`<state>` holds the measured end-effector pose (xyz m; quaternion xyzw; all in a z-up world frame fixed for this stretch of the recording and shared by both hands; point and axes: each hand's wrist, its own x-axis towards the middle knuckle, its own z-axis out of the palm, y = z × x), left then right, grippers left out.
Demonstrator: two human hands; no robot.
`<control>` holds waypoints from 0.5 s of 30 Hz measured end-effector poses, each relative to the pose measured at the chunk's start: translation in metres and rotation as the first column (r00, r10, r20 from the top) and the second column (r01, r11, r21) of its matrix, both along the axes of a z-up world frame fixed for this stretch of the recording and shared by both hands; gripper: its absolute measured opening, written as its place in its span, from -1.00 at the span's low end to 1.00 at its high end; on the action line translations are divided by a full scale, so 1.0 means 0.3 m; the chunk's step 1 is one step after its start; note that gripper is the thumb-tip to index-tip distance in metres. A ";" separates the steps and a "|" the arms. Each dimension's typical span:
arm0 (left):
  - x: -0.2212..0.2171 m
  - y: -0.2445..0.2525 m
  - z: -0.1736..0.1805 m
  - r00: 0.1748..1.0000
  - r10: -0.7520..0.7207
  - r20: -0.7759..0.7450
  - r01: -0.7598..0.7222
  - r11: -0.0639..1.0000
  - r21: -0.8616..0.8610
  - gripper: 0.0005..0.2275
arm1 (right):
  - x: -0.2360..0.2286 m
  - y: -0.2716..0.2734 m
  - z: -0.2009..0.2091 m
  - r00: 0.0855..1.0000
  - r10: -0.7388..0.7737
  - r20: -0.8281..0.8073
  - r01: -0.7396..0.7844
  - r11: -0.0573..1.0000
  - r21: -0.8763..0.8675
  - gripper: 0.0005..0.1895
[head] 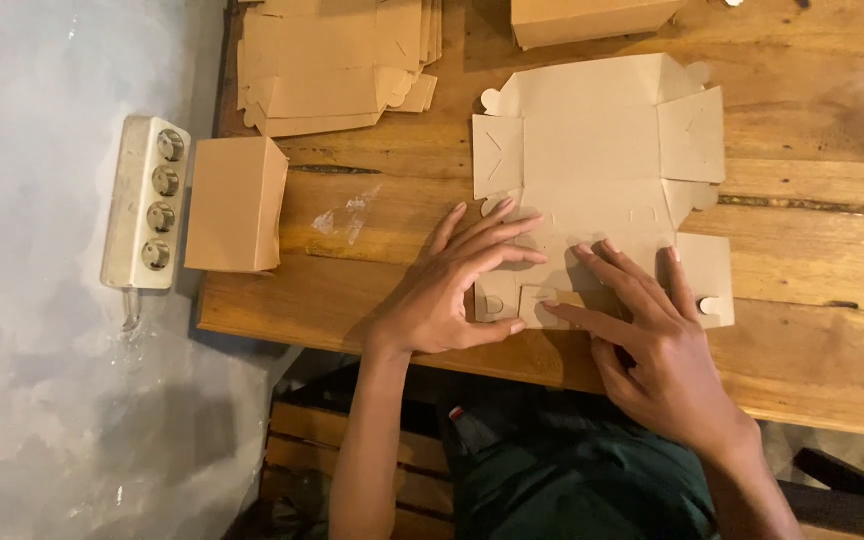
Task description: The person assembles a small cardboard box by folding and tucking flaps, then places it on a stack. They continue folding additional flat cardboard pieces into boxes, aligning edges and creasing folds on a wooden table.
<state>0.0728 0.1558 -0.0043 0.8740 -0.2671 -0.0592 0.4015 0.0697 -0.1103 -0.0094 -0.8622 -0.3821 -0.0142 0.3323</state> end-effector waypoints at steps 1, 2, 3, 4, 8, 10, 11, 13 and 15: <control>-0.001 0.001 -0.004 1.000 0.003 0.004 -0.003 1.000 0.002 -0.56 | -0.001 0.000 -0.002 1.000 -0.001 0.006 0.001 1.000 -0.004 -0.43; -0.003 0.001 -0.009 1.000 0.006 0.007 -0.006 1.000 0.005 -0.54 | -0.002 0.001 -0.005 1.000 -0.002 0.012 0.002 1.000 -0.008 -0.42; -0.001 -0.001 -0.012 1.000 0.007 0.007 -0.007 1.000 0.004 -0.54 | -0.001 0.002 -0.003 1.000 0.000 0.011 0.000 1.000 -0.010 -0.42; 0.001 -0.004 -0.016 1.000 0.026 0.012 -0.026 1.000 -0.005 -0.56 | 0.001 0.003 0.000 1.000 -0.003 0.018 0.003 1.000 -0.010 -0.44; -0.003 -0.016 -0.004 0.996 0.091 0.005 -0.091 0.996 -0.009 -0.62 | -0.001 0.002 -0.004 1.000 -0.004 0.016 0.004 1.000 -0.009 -0.49; -0.001 -0.021 0.002 0.994 0.111 0.007 -0.111 0.994 -0.006 -0.64 | 0.000 0.003 -0.003 1.000 -0.011 0.016 0.011 1.000 -0.009 -0.49; -0.002 -0.023 0.004 0.991 0.132 0.009 -0.132 0.991 -0.005 -0.65 | -0.001 0.003 -0.002 1.000 -0.017 0.015 0.017 1.000 -0.010 -0.49; 0.000 -0.025 0.000 0.990 0.139 0.011 -0.139 0.990 0.005 -0.66 | 0.001 0.004 -0.001 1.000 -0.014 0.016 0.014 1.000 -0.013 -0.48; 0.000 -0.028 0.002 0.989 0.145 0.014 -0.145 0.989 0.014 -0.67 | 0.001 0.005 -0.003 1.000 -0.012 0.018 0.013 1.000 -0.017 -0.48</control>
